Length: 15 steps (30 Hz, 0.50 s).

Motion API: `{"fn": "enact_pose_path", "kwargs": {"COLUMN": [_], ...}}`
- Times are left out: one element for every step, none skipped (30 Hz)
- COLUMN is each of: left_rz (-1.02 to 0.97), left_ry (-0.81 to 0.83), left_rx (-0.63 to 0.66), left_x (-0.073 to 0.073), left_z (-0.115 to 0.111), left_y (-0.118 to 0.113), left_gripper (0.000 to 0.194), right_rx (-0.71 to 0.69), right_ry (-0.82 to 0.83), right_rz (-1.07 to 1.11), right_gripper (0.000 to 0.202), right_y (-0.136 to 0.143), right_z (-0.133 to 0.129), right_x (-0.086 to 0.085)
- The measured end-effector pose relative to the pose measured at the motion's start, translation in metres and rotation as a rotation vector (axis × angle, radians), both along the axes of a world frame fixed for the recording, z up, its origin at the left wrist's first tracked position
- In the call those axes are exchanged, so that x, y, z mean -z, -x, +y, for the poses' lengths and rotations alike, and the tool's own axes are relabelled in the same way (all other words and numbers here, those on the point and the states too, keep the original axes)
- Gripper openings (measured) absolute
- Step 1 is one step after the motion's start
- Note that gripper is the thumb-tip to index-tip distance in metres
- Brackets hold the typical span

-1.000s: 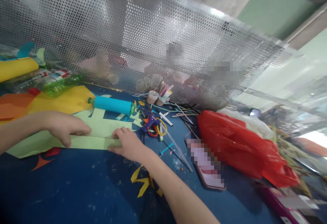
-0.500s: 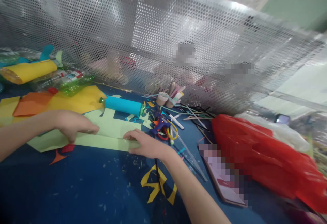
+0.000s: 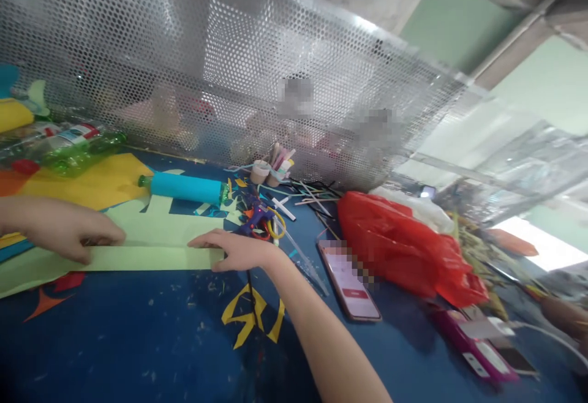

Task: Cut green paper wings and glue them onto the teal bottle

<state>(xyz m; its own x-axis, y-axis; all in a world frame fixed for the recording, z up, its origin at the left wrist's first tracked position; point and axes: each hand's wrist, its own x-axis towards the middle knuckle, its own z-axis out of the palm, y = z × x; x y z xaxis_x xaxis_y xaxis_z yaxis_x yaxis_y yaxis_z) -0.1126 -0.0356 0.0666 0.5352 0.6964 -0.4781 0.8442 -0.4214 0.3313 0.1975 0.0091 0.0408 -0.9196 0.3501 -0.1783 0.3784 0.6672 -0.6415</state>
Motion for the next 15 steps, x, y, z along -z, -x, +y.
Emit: {"fn": "enact_pose_path", "kwargs": {"left_rz": [-0.002, -0.005, -0.006, -0.005, 0.002, 0.016, 0.034, 0.058, 0.087, 0.116, 0.14, 0.157, 0.165, 0.165, 0.161], "left_ry": [0.012, 0.02, 0.03, 0.046, 0.071, 0.094, 0.107, 0.111, 0.101, 0.08, 0.055, 0.036, 0.027, 0.025, 0.03], "left_rx": [0.002, -0.002, -0.007, -0.012, -0.015, -0.018, -0.021, -0.023, -0.026, -0.03, -0.035, -0.041, -0.043, -0.043, -0.04], "left_x": [-0.002, -0.004, -0.007, -0.008, -0.01, -0.011, -0.011, -0.01, -0.008, -0.006, -0.004, -0.002, 0.0, 0.001, 0.001], "left_z": [0.001, 0.002, 0.002, 0.002, 0.001, 0.001, 0.001, 0.001, 0.001, 0.001, 0.002, 0.002, 0.003, 0.003, 0.003], "left_y": [0.0, -0.001, -0.002, -0.003, -0.004, -0.006, -0.007, -0.008, -0.009, -0.01, -0.011, -0.011, -0.011, -0.01, -0.01], "left_gripper": [0.012, 0.01, 0.009, 0.008, 0.006, 0.004, 0.004, 0.006, 0.009, 0.01, 0.011, 0.011, 0.011, 0.012, 0.015], "right_rx": [0.0, -0.001, -0.005, -0.009, -0.014, -0.017, -0.017, -0.017, -0.014, -0.011, -0.008, -0.006, -0.007, -0.009, -0.011], "right_ry": [-0.001, -0.003, -0.006, -0.011, -0.017, -0.022, -0.024, -0.023, -0.02, -0.016, -0.013, -0.012, -0.013, -0.016, -0.019], "right_rz": [0.001, 0.003, 0.005, 0.007, 0.01, 0.012, 0.015, 0.017, 0.019, 0.02, 0.021, 0.02, 0.018, 0.016, 0.016], "right_gripper": [0.06, 0.059, 0.058, 0.058, 0.058, 0.058, 0.058, 0.058, 0.058, 0.058, 0.059, 0.058, 0.058, 0.058, 0.058], "right_y": [0.0, -0.001, -0.001, -0.002, -0.002, -0.002, -0.002, -0.003, -0.003, -0.003, -0.003, -0.003, -0.003, -0.003, -0.003], "right_z": [0.0, 0.001, 0.001, 0.001, 0.002, 0.002, 0.003, 0.003, 0.004, 0.004, 0.005, 0.005, 0.005, 0.005, 0.005], "right_x": [0.0, 0.0, 0.001, 0.001, 0.001, 0.002, 0.003, 0.004, 0.005, 0.005, 0.006, 0.006, 0.007, 0.006, 0.006]}}
